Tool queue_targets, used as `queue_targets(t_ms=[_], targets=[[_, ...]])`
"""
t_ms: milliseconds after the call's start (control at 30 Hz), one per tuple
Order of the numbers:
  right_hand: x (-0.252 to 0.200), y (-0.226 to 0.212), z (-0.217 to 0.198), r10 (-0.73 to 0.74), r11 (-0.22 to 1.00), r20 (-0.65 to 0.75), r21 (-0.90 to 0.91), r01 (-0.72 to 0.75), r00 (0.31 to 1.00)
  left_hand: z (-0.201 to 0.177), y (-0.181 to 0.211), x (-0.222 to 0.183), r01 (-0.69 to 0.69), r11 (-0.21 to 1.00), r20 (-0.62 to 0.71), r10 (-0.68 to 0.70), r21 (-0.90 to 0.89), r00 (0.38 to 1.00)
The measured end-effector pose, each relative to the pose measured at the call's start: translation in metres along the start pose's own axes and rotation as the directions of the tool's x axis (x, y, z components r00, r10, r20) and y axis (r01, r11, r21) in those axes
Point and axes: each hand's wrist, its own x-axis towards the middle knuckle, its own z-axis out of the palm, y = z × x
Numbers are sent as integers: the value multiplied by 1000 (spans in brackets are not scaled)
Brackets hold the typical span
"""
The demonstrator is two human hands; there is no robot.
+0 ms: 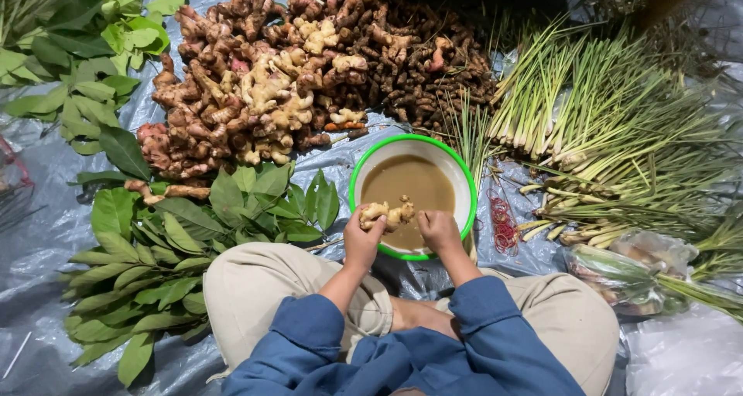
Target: Cleaning lemongrass stalks by wiping them with a cloth and washing ginger roots in a bowl of liquid.
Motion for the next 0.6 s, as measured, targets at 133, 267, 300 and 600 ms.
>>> queue_targets(t_ms=[133, 267, 300, 600], targets=[[14, 23, 10, 68, 992, -63, 109, -61, 996, -2, -5, 4, 19, 1000, -9, -19, 15, 1000], [20, 39, 8, 239, 826, -7, 527, -200, 971, -1, -4, 3, 26, 1000, -8, -26, 13, 1000], [19, 36, 2, 272, 622, 62, 750, -224, 960, -1, -4, 3, 25, 1000, -7, -24, 1, 1000], [-7, -7, -30, 282, -81, 284, 959, -273, 916, -2, -7, 4, 13, 1000, -17, -13, -3, 1000]])
